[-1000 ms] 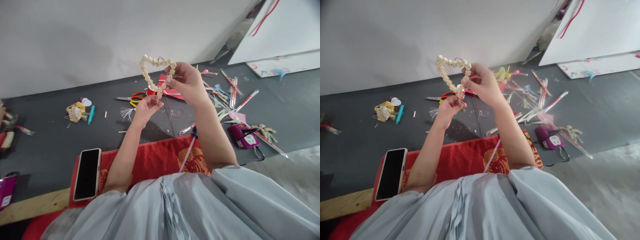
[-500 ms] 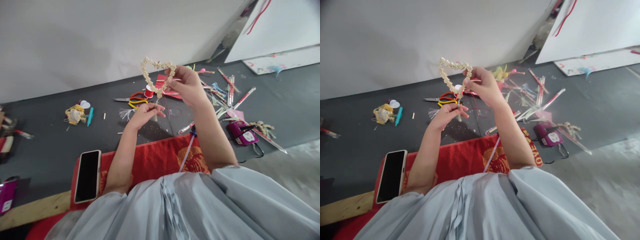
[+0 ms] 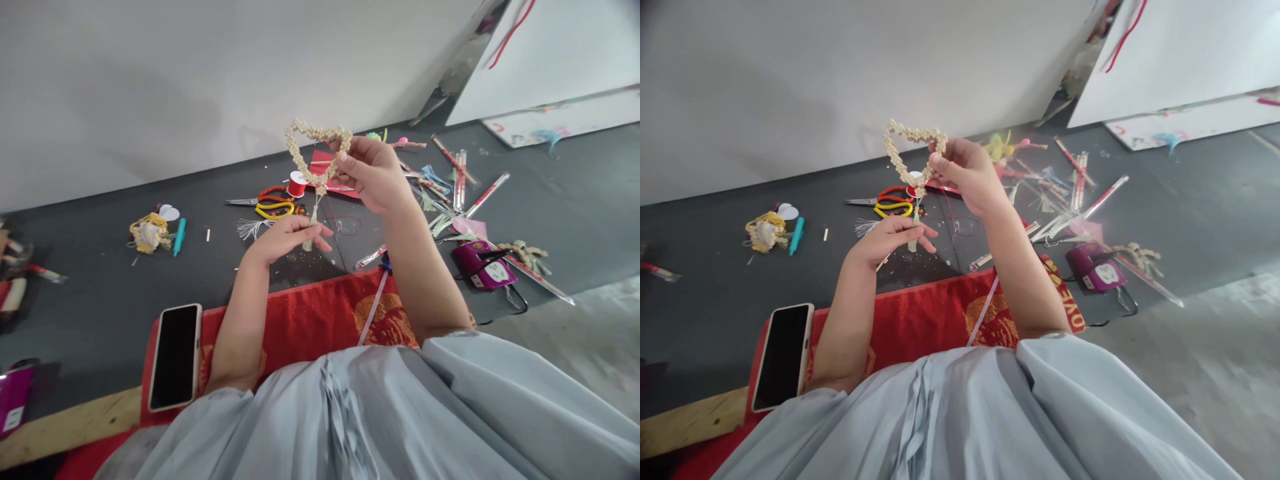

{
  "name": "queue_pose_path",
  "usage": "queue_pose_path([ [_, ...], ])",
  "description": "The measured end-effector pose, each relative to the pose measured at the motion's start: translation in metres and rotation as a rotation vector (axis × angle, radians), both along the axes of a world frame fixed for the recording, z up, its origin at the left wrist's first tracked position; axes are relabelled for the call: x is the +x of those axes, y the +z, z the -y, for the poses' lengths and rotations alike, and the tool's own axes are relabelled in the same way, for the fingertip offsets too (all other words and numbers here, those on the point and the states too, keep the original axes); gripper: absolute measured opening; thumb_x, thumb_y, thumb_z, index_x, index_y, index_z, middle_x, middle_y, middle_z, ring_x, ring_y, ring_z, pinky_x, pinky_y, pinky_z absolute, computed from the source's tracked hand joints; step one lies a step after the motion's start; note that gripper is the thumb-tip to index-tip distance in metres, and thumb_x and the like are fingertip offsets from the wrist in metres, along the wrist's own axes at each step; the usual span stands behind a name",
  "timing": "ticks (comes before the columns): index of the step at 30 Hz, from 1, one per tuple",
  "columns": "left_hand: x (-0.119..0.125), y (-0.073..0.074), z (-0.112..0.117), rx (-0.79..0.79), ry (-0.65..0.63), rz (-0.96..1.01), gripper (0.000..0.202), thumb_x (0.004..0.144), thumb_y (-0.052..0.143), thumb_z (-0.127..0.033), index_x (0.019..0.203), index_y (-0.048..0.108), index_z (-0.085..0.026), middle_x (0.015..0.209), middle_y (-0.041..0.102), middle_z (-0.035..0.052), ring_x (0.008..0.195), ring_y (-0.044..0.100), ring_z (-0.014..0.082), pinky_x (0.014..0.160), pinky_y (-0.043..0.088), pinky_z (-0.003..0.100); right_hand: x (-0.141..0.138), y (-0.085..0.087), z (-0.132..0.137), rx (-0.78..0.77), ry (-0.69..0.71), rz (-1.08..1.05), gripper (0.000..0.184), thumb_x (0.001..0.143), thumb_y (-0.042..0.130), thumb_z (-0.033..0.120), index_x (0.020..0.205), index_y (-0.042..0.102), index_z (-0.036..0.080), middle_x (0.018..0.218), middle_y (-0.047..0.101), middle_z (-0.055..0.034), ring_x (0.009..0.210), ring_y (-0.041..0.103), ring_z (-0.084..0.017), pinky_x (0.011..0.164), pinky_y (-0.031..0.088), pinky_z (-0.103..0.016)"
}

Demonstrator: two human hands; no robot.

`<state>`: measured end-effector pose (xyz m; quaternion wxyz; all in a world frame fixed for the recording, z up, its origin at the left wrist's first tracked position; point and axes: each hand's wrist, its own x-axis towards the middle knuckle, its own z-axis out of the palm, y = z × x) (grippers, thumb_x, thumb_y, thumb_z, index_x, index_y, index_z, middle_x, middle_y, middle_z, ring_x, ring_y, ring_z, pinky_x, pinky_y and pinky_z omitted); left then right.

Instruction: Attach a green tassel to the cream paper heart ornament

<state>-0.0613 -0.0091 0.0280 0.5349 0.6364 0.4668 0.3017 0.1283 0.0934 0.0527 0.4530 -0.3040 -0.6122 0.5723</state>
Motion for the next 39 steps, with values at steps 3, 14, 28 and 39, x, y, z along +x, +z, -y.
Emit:
queue_pose_path([
  [3, -0.001, 0.001, 0.002, -0.016, 0.001, 0.019, 0.04, 0.092, 0.063, -0.055, 0.098, 0.082, -0.021, 0.088, 0.082, 0.0065, 0.091, 0.067, 0.0211, 0.081, 0.043, 0.032, -0.001, 0.003, 0.003, -0.037, 0.003, -0.025, 0.024, 0.086, 0.079, 0.038, 0.095, 0.066, 0.019, 0.084, 0.061, 0.0017, 0.072, 0.063, -0.004, 0.078, 0.065, -0.021],
  [14, -0.004, -0.001, 0.003, -0.028, -0.063, 0.112, 0.038, 0.09, 0.071, -0.053, 0.106, 0.079, -0.02, 0.097, 0.083, 0.0086, 0.097, 0.073, 0.0218, 0.088, 0.05, 0.033, -0.001, 0.002, 0.006, -0.147, 0.037, -0.065, 0.034, 0.084, 0.08, 0.046, 0.101, 0.064, 0.022, 0.082, 0.061, 0.0027, 0.071, 0.063, -0.005, 0.075, 0.064, -0.017],
  [28, 0.025, -0.017, -0.009, -0.169, 0.319, 0.743, 0.04, 0.077, 0.079, -0.057, 0.094, 0.072, -0.021, 0.101, 0.077, 0.0051, 0.099, 0.073, 0.0211, 0.089, 0.056, 0.035, -0.007, 0.005, 0.019, -0.121, 0.065, -0.05, 0.038, 0.082, 0.079, 0.052, 0.101, 0.066, 0.022, 0.087, 0.065, 0.0001, 0.076, 0.065, -0.008, 0.077, 0.064, -0.021],
  [39, 0.035, -0.012, -0.008, -0.354, 0.342, 0.806, 0.028, 0.084, 0.063, -0.051, 0.083, 0.063, -0.023, 0.083, 0.067, 0.0019, 0.082, 0.067, 0.0174, 0.097, 0.055, 0.041, -0.009, 0.007, 0.025, -0.081, 0.043, -0.033, 0.036, 0.08, 0.081, 0.049, 0.098, 0.063, 0.023, 0.094, 0.066, -0.0015, 0.083, 0.067, -0.01, 0.079, 0.064, -0.025],
])
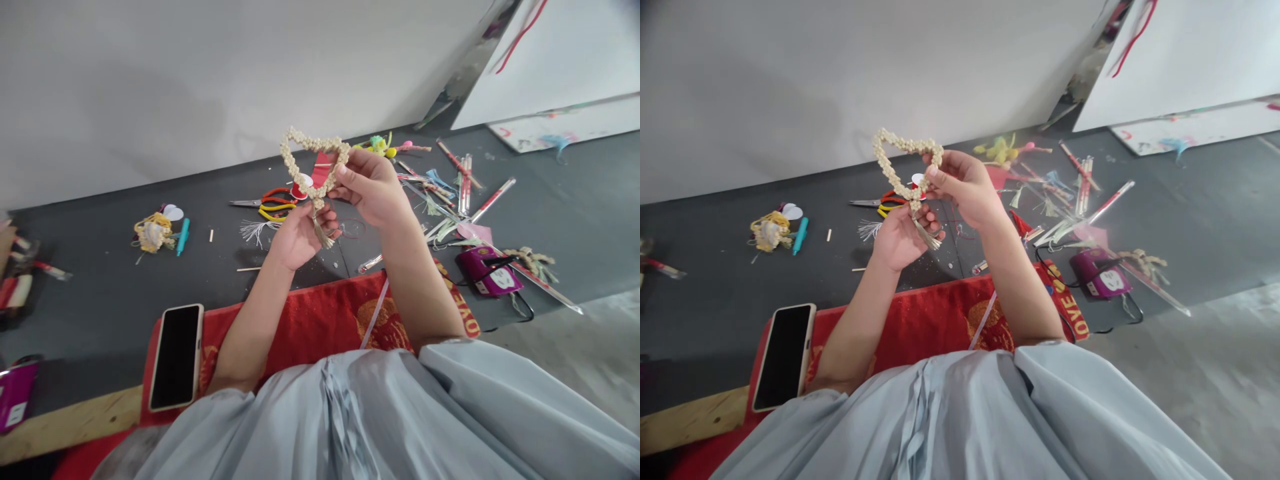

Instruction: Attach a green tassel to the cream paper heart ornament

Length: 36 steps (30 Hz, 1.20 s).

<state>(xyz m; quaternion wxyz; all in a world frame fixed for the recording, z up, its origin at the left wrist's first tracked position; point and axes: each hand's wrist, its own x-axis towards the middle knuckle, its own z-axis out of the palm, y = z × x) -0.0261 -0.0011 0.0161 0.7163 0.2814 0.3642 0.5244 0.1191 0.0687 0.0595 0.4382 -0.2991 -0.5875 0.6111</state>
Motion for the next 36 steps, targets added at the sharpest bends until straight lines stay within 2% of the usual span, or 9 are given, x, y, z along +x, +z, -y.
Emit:
queue_pose_path([
  [7, 0.0022, 0.0047, 0.0016, -0.041, -0.032, 0.147, 0.023, 0.082, 0.063, -0.044, 0.077, 0.059, -0.022, 0.079, 0.063, 0.0003, 0.072, 0.059, 0.0132, 0.086, 0.055, 0.034, -0.0001, -0.0001, 0.0016, 0.024, 0.008, -0.031, 0.04, 0.078, 0.083, 0.051, 0.099, 0.064, 0.023, 0.094, 0.066, -0.0018, 0.085, 0.067, -0.011, 0.079, 0.065, -0.026],
  [15, 0.0029, 0.004, 0.0024, 0.025, -0.036, 0.011, 0.033, 0.08, 0.061, -0.055, 0.075, 0.052, -0.023, 0.08, 0.057, 0.0011, 0.075, 0.057, 0.0152, 0.1, 0.054, 0.043, 0.0008, -0.001, 0.0013, 0.052, 0.012, -0.013, 0.04, 0.079, 0.082, 0.052, 0.102, 0.066, 0.024, 0.093, 0.065, -0.0018, 0.086, 0.066, -0.012, 0.081, 0.066, -0.029],
  [23, 0.003, 0.0007, 0.0018, 0.026, -0.048, 0.113, 0.031, 0.08, 0.065, -0.051, 0.076, 0.052, -0.024, 0.078, 0.051, -0.0009, 0.07, 0.053, 0.0129, 0.099, 0.054, 0.042, -0.0013, 0.0015, 0.0023, 0.041, 0.001, 0.004, 0.034, 0.081, 0.081, 0.048, 0.096, 0.064, 0.022, 0.091, 0.063, -0.0011, 0.085, 0.065, -0.011, 0.08, 0.066, -0.029],
  [27, 0.0028, 0.0018, 0.0021, 0.008, -0.041, 0.068, 0.033, 0.085, 0.059, -0.055, 0.075, 0.051, -0.024, 0.078, 0.052, 0.0, 0.074, 0.055, 0.0147, 0.101, 0.054, 0.042, -0.0005, 0.0013, 0.0014, 0.04, 0.003, 0.013, 0.033, 0.082, 0.081, 0.047, 0.097, 0.065, 0.023, 0.093, 0.064, -0.002, 0.089, 0.066, -0.012, 0.083, 0.067, -0.031],
  [30, 0.0027, 0.0016, 0.0018, 0.025, -0.035, 0.053, 0.035, 0.084, 0.062, -0.056, 0.076, 0.051, -0.024, 0.078, 0.053, 0.0004, 0.075, 0.056, 0.0153, 0.1, 0.053, 0.043, 0.0001, 0.001, 0.0008, 0.044, 0.016, 0.01, 0.033, 0.082, 0.081, 0.047, 0.099, 0.066, 0.023, 0.096, 0.065, -0.0025, 0.091, 0.067, -0.013, 0.084, 0.067, -0.031],
  [34, 0.0024, 0.0006, 0.0015, 0.025, -0.049, 0.177, 0.03, 0.081, 0.069, -0.047, 0.077, 0.052, -0.023, 0.077, 0.053, -0.0018, 0.071, 0.054, 0.0129, 0.095, 0.054, 0.039, 0.0002, 0.0004, 0.0004, 0.056, 0.015, 0.011, 0.035, 0.082, 0.08, 0.049, 0.101, 0.066, 0.023, 0.096, 0.066, -0.0027, 0.088, 0.067, -0.012, 0.083, 0.066, -0.03],
  [36, 0.0026, 0.0015, 0.0018, -0.01, -0.051, 0.256, 0.025, 0.084, 0.067, -0.041, 0.078, 0.053, -0.022, 0.076, 0.054, -0.0027, 0.069, 0.054, 0.0116, 0.091, 0.054, 0.036, 0.0, -0.0005, -0.0003, 0.064, 0.016, 0.013, 0.039, 0.081, 0.08, 0.051, 0.103, 0.066, 0.023, 0.096, 0.066, -0.0022, 0.088, 0.067, -0.012, 0.083, 0.066, -0.03],
])
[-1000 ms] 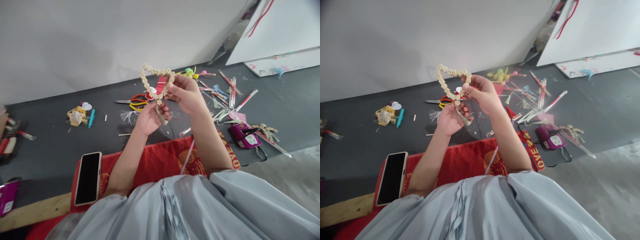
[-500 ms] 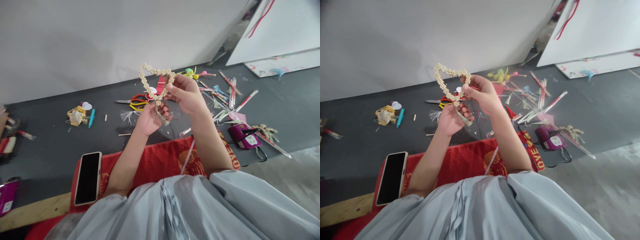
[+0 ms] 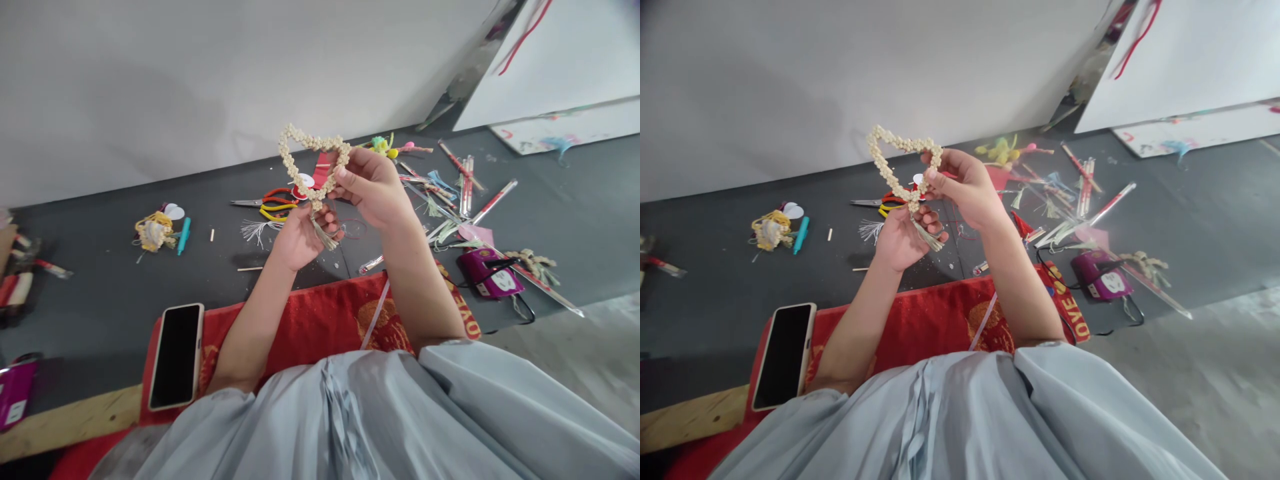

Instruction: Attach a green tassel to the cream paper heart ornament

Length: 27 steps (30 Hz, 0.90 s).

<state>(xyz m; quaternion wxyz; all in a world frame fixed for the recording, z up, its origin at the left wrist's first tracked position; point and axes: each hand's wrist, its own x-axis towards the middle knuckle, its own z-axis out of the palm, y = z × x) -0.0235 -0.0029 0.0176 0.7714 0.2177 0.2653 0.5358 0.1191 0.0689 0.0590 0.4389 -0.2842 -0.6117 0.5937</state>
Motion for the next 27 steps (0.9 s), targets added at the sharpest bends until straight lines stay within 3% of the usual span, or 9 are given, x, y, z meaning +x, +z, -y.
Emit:
queue_pose_path([
  [7, 0.0017, 0.0085, 0.0024, -0.081, 0.012, 0.123, 0.035, 0.101, 0.041, -0.034, 0.075, 0.058, -0.018, 0.072, 0.06, -0.0005, 0.063, 0.059, 0.0116, 0.082, 0.054, 0.033, 0.0001, -0.0017, -0.0028, 0.034, 0.008, 0.028, 0.047, 0.081, 0.078, 0.058, 0.11, 0.066, 0.022, 0.099, 0.067, -0.0031, 0.09, 0.067, -0.012, 0.083, 0.065, -0.029],
  [16, 0.0016, 0.0069, 0.0016, -0.077, 0.008, 0.137, 0.043, 0.104, 0.034, -0.034, 0.076, 0.062, -0.016, 0.071, 0.062, 0.001, 0.061, 0.06, 0.0117, 0.076, 0.055, 0.032, -0.0009, -0.002, -0.0023, 0.036, -0.005, 0.023, 0.045, 0.083, 0.078, 0.056, 0.109, 0.067, 0.022, 0.098, 0.068, -0.0026, 0.089, 0.068, -0.012, 0.082, 0.065, -0.029],
  [27, 0.0015, 0.0062, 0.0001, -0.09, 0.012, 0.076, 0.034, 0.099, 0.045, -0.038, 0.077, 0.061, -0.017, 0.072, 0.059, -0.0001, 0.063, 0.057, 0.0116, 0.078, 0.052, 0.032, 0.0001, -0.0028, -0.0038, 0.041, -0.001, 0.021, 0.041, 0.085, 0.078, 0.052, 0.108, 0.066, 0.021, 0.098, 0.067, -0.0028, 0.088, 0.068, -0.011, 0.083, 0.066, -0.028],
])
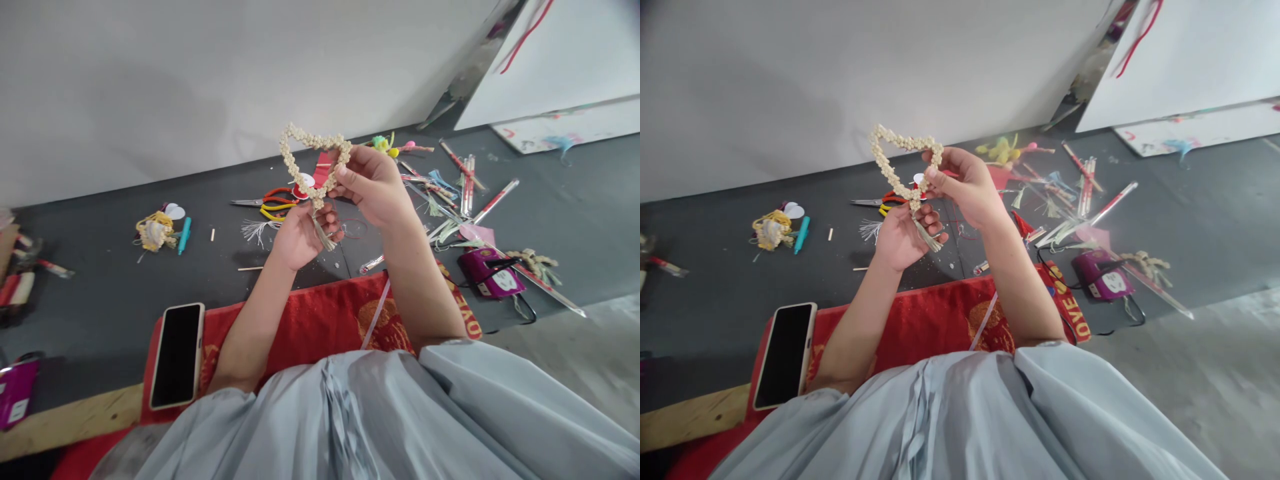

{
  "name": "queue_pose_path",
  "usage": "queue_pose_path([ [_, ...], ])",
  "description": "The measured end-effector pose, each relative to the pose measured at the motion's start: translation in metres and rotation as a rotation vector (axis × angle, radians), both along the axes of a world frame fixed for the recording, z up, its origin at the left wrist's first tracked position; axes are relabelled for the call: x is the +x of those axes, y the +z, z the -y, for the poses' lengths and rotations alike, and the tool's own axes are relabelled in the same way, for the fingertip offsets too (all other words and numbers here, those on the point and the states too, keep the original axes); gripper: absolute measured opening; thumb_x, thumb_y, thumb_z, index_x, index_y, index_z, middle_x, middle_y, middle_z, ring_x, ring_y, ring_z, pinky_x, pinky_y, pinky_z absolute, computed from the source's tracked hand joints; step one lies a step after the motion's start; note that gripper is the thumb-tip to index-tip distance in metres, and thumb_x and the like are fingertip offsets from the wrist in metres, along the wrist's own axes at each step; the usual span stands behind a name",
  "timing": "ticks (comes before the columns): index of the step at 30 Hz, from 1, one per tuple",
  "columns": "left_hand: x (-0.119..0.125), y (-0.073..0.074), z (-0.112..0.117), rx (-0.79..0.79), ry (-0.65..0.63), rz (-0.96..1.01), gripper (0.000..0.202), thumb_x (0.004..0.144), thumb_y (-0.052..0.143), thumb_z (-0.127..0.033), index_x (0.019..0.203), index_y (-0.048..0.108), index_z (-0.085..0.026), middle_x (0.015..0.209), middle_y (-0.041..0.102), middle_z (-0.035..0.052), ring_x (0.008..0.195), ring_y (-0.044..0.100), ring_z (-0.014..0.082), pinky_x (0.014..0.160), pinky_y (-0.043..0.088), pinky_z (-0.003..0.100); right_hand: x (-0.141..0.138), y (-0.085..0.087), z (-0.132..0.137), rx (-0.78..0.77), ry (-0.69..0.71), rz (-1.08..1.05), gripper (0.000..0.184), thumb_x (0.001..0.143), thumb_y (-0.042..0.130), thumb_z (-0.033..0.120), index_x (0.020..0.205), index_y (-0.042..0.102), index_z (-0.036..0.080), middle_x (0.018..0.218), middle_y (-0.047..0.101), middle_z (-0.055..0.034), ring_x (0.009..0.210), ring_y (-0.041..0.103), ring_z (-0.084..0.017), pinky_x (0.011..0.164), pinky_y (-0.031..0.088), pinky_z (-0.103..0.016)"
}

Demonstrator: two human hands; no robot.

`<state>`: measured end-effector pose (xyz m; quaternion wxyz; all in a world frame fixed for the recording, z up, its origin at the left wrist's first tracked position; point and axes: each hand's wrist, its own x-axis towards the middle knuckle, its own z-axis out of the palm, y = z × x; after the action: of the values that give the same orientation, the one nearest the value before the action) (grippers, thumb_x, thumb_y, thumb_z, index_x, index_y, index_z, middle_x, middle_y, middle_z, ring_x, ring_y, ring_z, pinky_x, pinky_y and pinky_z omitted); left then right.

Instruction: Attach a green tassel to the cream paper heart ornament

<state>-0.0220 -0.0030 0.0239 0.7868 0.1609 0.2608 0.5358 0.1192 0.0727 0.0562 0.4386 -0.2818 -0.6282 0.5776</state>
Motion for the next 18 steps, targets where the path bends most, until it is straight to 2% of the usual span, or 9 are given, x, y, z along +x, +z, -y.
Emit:
queue_pose_path([
  [7, 0.0, 0.0, -0.0003, -0.006, -0.001, 0.006, 0.036, 0.099, 0.043, -0.036, 0.072, 0.059, -0.018, 0.071, 0.058, 0.0005, 0.063, 0.058, 0.0126, 0.077, 0.053, 0.032, -0.0004, -0.001, 0.0027, 0.057, -0.041, 0.054, 0.041, 0.086, 0.077, 0.05, 0.114, 0.066, 0.022, 0.096, 0.067, -0.0016, 0.088, 0.069, -0.012, 0.084, 0.067, -0.031],
  [10, 0.0003, 0.0015, -0.0004, -0.006, -0.008, 0.013, 0.042, 0.102, 0.037, -0.036, 0.072, 0.059, -0.017, 0.07, 0.058, 0.0011, 0.062, 0.058, 0.0127, 0.073, 0.052, 0.031, -0.0007, -0.0015, 0.0031, 0.11, -0.054, 0.064, 0.043, 0.086, 0.077, 0.052, 0.115, 0.066, 0.022, 0.097, 0.068, -0.0016, 0.089, 0.07, -0.013, 0.084, 0.067, -0.032],
  [18, 0.0, 0.0039, 0.0008, 0.006, -0.012, 0.031, 0.053, 0.107, 0.024, -0.034, 0.073, 0.06, -0.016, 0.069, 0.057, 0.0013, 0.061, 0.058, 0.0122, 0.071, 0.052, 0.031, -0.0001, -0.0061, 0.0011, 0.198, -0.055, 0.124, 0.045, 0.089, 0.072, 0.055, 0.12, 0.065, 0.023, 0.107, 0.068, -0.0044, 0.102, 0.07, -0.017, 0.089, 0.066, -0.032],
])
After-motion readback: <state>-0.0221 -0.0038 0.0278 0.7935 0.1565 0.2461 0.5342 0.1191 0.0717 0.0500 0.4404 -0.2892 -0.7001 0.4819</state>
